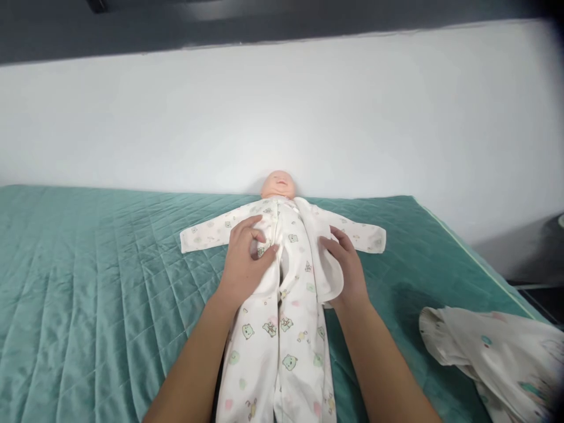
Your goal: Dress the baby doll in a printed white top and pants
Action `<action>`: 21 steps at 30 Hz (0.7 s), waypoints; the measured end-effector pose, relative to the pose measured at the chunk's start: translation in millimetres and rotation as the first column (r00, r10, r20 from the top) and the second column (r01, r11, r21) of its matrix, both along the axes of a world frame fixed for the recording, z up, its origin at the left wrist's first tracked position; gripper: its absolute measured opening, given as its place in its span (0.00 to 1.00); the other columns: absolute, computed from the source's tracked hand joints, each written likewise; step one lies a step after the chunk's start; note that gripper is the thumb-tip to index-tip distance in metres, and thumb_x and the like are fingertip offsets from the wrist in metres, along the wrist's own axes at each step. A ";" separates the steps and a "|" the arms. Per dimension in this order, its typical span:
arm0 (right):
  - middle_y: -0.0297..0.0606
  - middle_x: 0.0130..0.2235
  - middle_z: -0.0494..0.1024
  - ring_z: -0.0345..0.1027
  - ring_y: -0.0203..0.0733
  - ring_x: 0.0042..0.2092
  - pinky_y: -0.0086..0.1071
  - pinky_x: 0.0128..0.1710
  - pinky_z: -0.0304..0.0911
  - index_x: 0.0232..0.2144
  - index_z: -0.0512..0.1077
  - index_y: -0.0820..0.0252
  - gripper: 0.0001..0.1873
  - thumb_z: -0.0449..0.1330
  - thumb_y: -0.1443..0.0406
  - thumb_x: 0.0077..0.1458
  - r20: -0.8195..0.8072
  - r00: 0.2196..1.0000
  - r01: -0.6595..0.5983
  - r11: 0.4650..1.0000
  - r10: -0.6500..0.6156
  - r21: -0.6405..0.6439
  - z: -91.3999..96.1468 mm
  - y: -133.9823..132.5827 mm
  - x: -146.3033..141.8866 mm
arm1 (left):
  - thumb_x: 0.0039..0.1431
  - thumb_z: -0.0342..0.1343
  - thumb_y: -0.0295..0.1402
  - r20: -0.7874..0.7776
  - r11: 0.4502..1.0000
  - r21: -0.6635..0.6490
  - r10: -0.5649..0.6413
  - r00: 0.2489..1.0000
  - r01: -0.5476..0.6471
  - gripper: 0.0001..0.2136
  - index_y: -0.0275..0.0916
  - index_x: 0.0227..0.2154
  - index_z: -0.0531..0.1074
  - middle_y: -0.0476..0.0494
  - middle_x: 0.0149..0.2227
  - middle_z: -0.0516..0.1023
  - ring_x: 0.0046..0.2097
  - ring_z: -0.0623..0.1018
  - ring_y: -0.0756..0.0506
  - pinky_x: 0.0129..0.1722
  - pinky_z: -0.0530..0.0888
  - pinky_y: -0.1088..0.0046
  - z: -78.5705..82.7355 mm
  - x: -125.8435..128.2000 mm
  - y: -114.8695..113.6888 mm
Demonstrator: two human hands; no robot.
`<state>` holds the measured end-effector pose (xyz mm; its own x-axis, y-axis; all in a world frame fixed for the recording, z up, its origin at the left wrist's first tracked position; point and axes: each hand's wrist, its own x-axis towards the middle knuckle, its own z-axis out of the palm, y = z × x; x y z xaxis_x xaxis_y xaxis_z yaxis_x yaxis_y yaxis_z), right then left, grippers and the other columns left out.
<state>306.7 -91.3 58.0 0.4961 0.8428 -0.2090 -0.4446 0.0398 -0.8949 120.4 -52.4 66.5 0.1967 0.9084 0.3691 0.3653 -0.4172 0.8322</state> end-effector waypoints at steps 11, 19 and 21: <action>0.37 0.65 0.68 0.70 0.53 0.58 0.44 0.48 0.74 0.67 0.60 0.41 0.42 0.69 0.53 0.54 0.464 0.879 -0.154 0.987 0.114 0.050 0.2 -4.4 -7.1 | 0.56 0.55 0.25 0.011 0.999 0.002 0.036 0.999 -0.036 0.05 0.42 0.32 0.66 0.44 0.60 0.71 0.60 0.71 0.44 0.39 0.74 0.71 1.8 0.1 -0.6; 0.36 0.42 0.79 0.74 0.45 0.35 0.38 0.32 0.71 0.61 0.68 0.43 0.35 0.68 0.53 0.52 0.370 0.922 -0.104 0.993 0.115 -0.050 -0.1 -3.1 -8.5 | 0.57 0.57 0.28 -0.055 0.999 -0.004 0.049 0.997 -0.049 0.06 0.42 0.29 0.64 0.43 0.62 0.69 0.63 0.69 0.42 0.42 0.74 0.69 2.5 1.7 -1.8; 0.33 0.35 0.78 0.71 0.43 0.32 0.36 0.30 0.69 0.57 0.71 0.46 0.31 0.68 0.53 0.51 0.341 0.934 -0.089 0.994 0.108 -0.071 -0.2 -2.4 -8.4 | 0.57 0.57 0.29 -0.050 0.999 0.005 0.043 0.998 -0.043 0.07 0.42 0.28 0.63 0.43 0.61 0.70 0.62 0.70 0.42 0.43 0.74 0.68 2.5 1.1 -1.0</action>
<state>298.2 -93.7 57.8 0.4609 0.8832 -0.0869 -0.1091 -0.0408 -0.9932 121.5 -53.3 69.1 0.1754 0.9150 0.3633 0.4239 -0.4033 0.8109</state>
